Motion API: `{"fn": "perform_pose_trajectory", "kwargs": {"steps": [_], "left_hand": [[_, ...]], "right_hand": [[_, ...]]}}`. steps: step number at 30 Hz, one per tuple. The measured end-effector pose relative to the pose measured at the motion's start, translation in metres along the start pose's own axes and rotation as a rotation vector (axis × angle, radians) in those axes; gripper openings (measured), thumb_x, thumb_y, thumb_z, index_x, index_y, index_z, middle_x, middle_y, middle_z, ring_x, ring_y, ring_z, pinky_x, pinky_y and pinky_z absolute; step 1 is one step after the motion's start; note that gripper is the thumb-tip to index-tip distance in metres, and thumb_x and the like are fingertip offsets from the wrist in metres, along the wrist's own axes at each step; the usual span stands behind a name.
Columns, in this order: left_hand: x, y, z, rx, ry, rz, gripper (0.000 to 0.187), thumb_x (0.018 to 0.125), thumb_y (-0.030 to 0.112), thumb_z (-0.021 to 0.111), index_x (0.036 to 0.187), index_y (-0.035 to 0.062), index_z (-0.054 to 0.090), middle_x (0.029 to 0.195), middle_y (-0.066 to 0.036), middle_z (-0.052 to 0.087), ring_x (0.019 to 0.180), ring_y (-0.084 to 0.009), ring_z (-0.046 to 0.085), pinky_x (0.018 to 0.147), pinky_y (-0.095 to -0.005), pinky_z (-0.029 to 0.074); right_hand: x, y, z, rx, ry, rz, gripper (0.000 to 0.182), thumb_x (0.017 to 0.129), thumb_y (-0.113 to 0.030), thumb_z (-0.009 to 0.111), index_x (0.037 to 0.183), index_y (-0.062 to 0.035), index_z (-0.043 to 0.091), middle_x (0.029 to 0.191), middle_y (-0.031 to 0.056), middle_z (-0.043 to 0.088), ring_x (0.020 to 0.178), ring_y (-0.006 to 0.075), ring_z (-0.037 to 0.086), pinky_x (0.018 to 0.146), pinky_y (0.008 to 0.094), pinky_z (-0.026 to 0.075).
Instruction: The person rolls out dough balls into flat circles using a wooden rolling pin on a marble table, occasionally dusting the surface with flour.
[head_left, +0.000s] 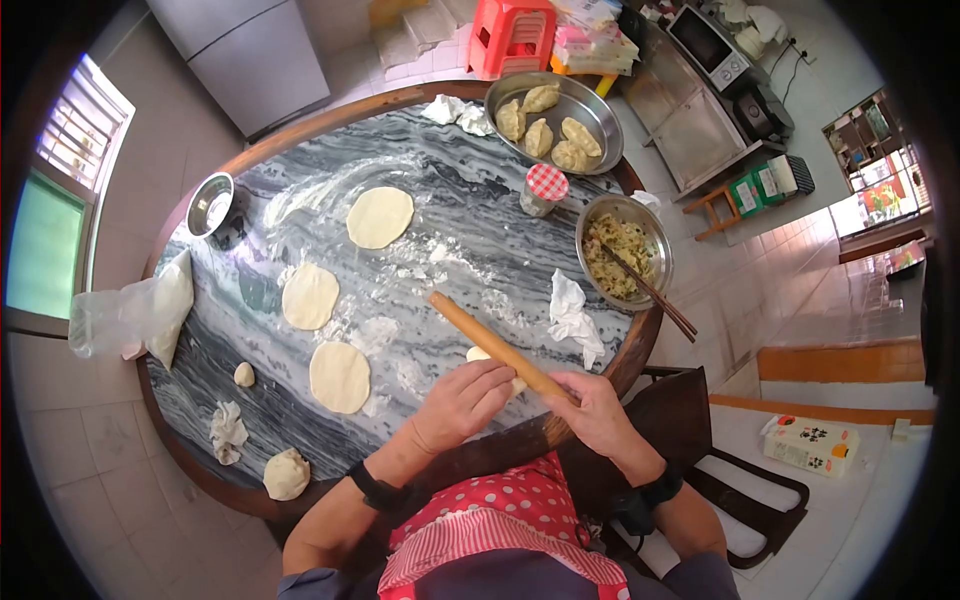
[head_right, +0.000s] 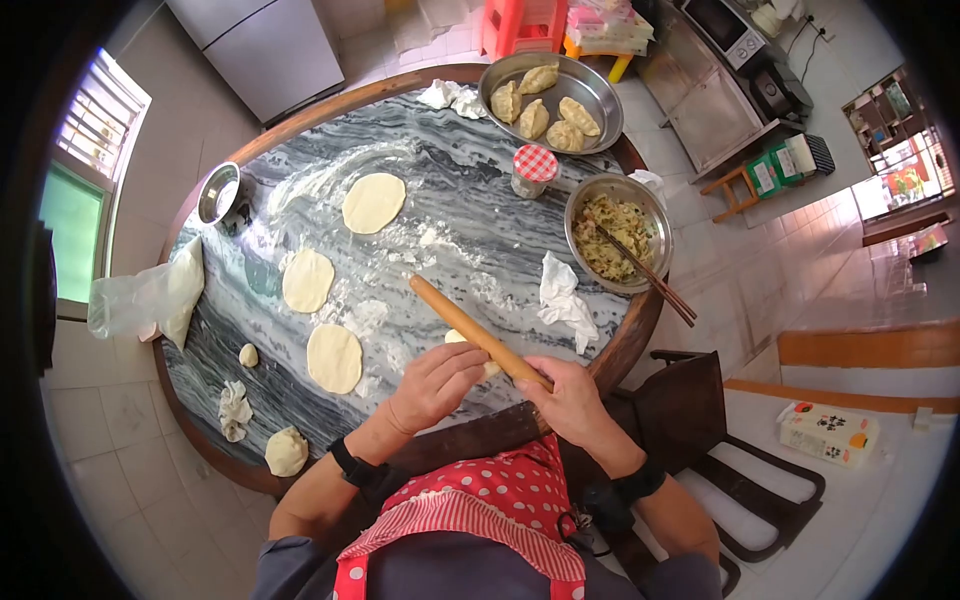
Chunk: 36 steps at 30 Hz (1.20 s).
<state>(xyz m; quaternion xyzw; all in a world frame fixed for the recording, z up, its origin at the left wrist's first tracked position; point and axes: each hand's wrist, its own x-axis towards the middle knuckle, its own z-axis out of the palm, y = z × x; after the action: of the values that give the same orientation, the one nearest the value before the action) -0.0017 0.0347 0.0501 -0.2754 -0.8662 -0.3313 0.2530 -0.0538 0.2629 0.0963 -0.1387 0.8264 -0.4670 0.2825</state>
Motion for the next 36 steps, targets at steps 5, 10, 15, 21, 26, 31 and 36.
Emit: {"fn": "perform_pose_trajectory", "kwargs": {"steps": [5, 10, 15, 21, 26, 31, 36], "left_hand": [[-0.008, 0.001, -0.006, -0.072, -0.147, -0.010, 0.030, 0.075, 0.009, 0.063, 0.104, 0.0003, 0.060, 0.110, -0.012, 0.065, 0.106, -0.0291, 0.064, 0.086, -0.0394, 0.056], [-0.031, 0.009, -0.003, -0.352, -0.140, -0.384, 0.024, 0.085, 0.002, 0.067, 0.108, 0.0008, 0.062, 0.105, -0.012, 0.068, 0.096, -0.0298, 0.068, 0.083, -0.0376, 0.057], [-0.028, 0.013, 0.037, -1.201, 0.431, -1.451, 0.024, 0.094, 0.002, 0.065, 0.117, -0.0040, 0.063, 0.109, -0.012, 0.071, 0.095, -0.0192, 0.069, 0.084, -0.0324, 0.057], [-0.074, -0.006, 0.077, -0.827, 0.557, -1.424, 0.035, 0.091, 0.000, 0.065, 0.126, -0.0053, 0.061, 0.108, -0.013, 0.070, 0.094, -0.0177, 0.068, 0.082, -0.0292, 0.055], [-0.080, 0.007, 0.026, -0.287, 0.273, -1.392, 0.039, 0.090, -0.002, 0.064, 0.129, -0.0014, 0.060, 0.111, -0.015, 0.066, 0.098, -0.0230, 0.066, 0.084, -0.0312, 0.052], [-0.069, -0.014, 0.011, 0.241, 0.049, -0.866, 0.049, 0.093, 0.007, 0.061, 0.140, 0.0015, 0.050, 0.143, -0.024, 0.043, 0.133, -0.0428, 0.041, 0.110, -0.0516, 0.033], [-0.062, -0.054, 0.038, 0.425, -0.338, -0.719, 0.061, 0.098, 0.030, 0.057, 0.149, 0.0022, 0.039, 0.160, -0.025, 0.022, 0.147, -0.0508, 0.016, 0.117, -0.0650, 0.013]], "right_hand": [[-0.005, -0.002, -0.006, 0.134, -0.068, 0.098, 0.031, 0.096, -0.020, 0.064, 0.115, 0.0050, 0.066, 0.083, 0.0056, 0.068, 0.069, 0.0113, 0.061, 0.063, 0.0262, 0.050], [-0.003, -0.008, -0.034, 0.521, -0.071, 0.270, 0.031, 0.105, -0.025, 0.050, 0.112, 0.0015, 0.064, 0.077, 0.0002, 0.059, 0.058, 0.0047, 0.049, 0.048, 0.0212, 0.040], [-0.002, 0.012, -0.021, 0.216, 0.037, 0.206, 0.026, 0.102, -0.019, 0.055, 0.115, 0.0023, 0.062, 0.076, 0.0033, 0.059, 0.057, 0.0080, 0.051, 0.051, 0.0259, 0.043], [0.011, 0.051, 0.014, -0.308, 0.352, -0.306, 0.028, 0.092, -0.009, 0.067, 0.116, 0.0029, 0.061, 0.086, 0.0127, 0.065, 0.070, 0.0259, 0.064, 0.065, 0.0340, 0.051], [0.012, 0.059, 0.041, -0.489, 0.222, -0.466, 0.044, 0.080, -0.006, 0.072, 0.122, -0.0015, 0.058, 0.104, 0.0162, 0.062, 0.098, 0.0343, 0.061, 0.082, 0.0428, 0.051], [0.010, 0.086, 0.067, -0.498, 0.114, -0.527, 0.045, 0.077, -0.003, 0.073, 0.120, -0.0016, 0.059, 0.107, 0.0147, 0.062, 0.097, 0.0348, 0.061, 0.081, 0.0419, 0.050], [0.007, 0.100, 0.083, -0.662, 0.194, -0.442, 0.051, 0.081, -0.014, 0.074, 0.129, -0.0044, 0.058, 0.124, 0.0114, 0.056, 0.110, 0.0291, 0.055, 0.090, 0.0425, 0.043]]}}
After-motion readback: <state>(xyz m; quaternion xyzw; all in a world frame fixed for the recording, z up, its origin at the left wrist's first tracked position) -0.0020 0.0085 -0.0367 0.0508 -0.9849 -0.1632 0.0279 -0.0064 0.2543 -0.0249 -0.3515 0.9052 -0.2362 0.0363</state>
